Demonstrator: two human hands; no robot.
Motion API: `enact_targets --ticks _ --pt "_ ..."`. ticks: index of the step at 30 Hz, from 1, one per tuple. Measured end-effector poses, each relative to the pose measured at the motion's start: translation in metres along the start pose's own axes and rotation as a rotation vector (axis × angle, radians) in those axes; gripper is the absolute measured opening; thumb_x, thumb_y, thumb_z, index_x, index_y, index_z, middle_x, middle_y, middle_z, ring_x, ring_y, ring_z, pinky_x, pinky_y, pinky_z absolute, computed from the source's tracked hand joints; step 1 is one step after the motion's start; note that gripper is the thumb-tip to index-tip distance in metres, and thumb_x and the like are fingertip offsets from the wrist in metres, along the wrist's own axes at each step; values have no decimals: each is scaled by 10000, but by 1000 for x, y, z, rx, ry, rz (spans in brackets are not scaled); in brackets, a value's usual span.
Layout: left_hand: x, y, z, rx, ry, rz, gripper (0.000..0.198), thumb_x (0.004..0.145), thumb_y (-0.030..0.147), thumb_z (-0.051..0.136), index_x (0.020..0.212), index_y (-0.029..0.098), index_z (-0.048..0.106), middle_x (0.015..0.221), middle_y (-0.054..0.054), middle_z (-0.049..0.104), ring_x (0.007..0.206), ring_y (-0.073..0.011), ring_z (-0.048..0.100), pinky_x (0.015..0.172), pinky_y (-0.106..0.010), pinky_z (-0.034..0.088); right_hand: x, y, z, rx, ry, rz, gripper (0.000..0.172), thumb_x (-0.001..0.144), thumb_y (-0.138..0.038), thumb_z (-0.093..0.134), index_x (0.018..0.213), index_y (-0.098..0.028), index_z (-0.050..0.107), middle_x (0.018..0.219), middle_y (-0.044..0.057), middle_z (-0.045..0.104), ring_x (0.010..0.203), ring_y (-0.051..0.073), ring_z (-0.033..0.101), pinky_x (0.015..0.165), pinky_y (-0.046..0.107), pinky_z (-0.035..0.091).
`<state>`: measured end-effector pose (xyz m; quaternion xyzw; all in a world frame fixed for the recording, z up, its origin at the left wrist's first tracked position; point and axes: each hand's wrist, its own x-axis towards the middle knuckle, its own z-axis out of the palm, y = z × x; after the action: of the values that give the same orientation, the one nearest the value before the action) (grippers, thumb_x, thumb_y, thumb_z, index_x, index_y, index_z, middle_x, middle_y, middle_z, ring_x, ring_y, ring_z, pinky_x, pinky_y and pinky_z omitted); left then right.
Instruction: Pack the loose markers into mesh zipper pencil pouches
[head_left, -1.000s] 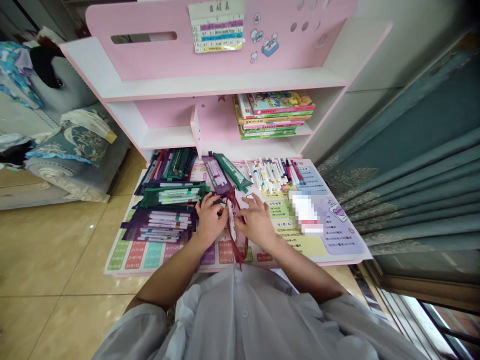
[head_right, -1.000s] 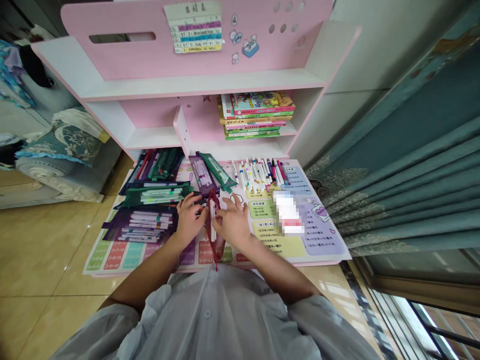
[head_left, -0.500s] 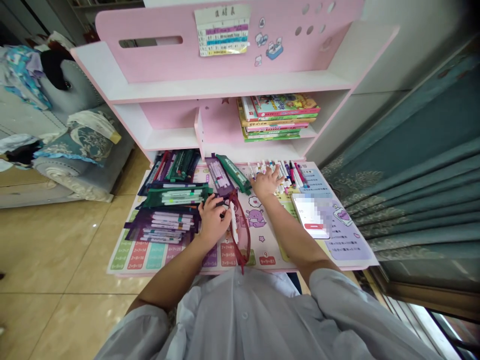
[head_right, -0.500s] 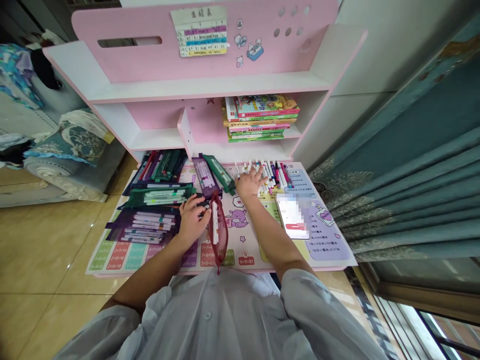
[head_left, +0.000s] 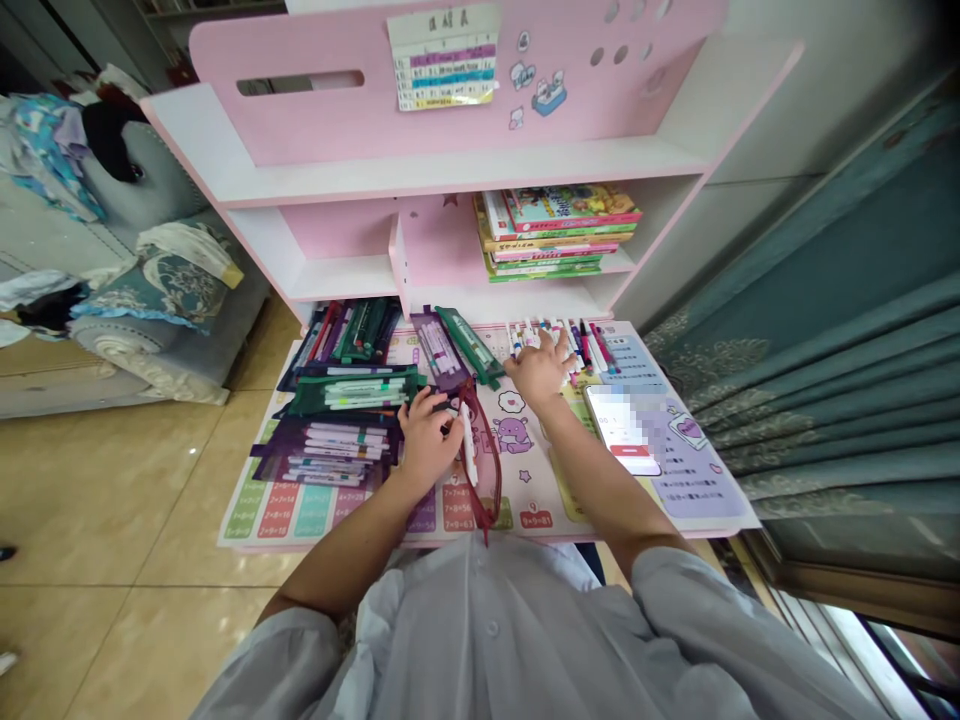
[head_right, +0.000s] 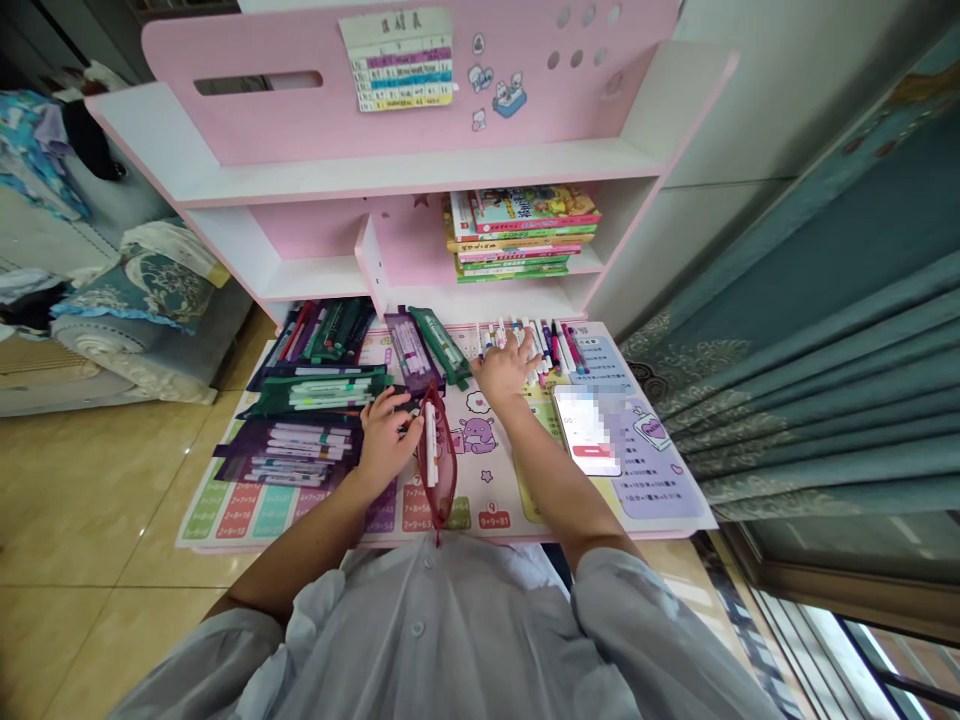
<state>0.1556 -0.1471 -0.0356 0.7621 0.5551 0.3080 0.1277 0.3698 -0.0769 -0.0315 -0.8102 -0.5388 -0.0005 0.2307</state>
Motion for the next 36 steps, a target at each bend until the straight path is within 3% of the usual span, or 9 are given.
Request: enact_targets --ticks 3,8,14,22,28,33,36 --pt "0 1 0 -2 8 4 232 848 255 637 620 210 644 1194 -45 718 1333 -308 523 1097 -590 322 -28 -1 -25 155 43 -63 129 732 -240 652 633 -163 678 1492 144 505 1487 430 230 1111 738 231" --pt "-1 1 0 -6 7 -1 234 843 251 647 613 210 642 1192 -40 720 1337 -311 517 1104 -582 313 -97 -1 -62 344 78 -294 165 716 -225 651 559 -195 608 1404 118 584 1462 415 305 1109 650 318" --pt "-1 1 -1 -13 6 10 239 856 250 638 621 208 636 1208 -49 719 1339 -305 519 1091 -573 315 -150 -5 -62 363 -19 -368 149 700 -212 667 560 -195 619 1386 114 595 1457 410 322 1111 614 330" --pt "-1 1 2 -7 45 17 208 843 237 651 636 219 654 1183 -43 726 1322 -304 539 1097 -564 321 -156 -19 -57 105 -223 -280 121 737 -226 677 623 -195 703 1460 131 550 1475 418 283 1102 683 287" --pt "-1 1 1 -4 41 17 222 842 254 654 623 218 643 1181 -43 730 1327 -301 535 1093 -568 322 -148 -27 -56 -30 -359 -316 157 816 -273 660 753 -185 772 1490 151 522 1492 414 255 1131 683 268" --pt "-1 2 -1 -2 29 17 222 847 255 643 628 219 648 1195 -38 725 1335 -290 526 1110 -557 315 -153 -26 -51 -11 -345 -357 157 825 -282 675 801 -177 789 1476 179 531 1480 435 268 1123 684 282" --pt "-1 2 -1 1 26 19 228 851 267 641 628 220 650 1198 -41 722 1337 -292 523 1114 -557 316 -147 -20 -50 70 -242 -372 159 824 -271 660 766 -194 787 1407 158 593 1447 427 330 1102 666 323"
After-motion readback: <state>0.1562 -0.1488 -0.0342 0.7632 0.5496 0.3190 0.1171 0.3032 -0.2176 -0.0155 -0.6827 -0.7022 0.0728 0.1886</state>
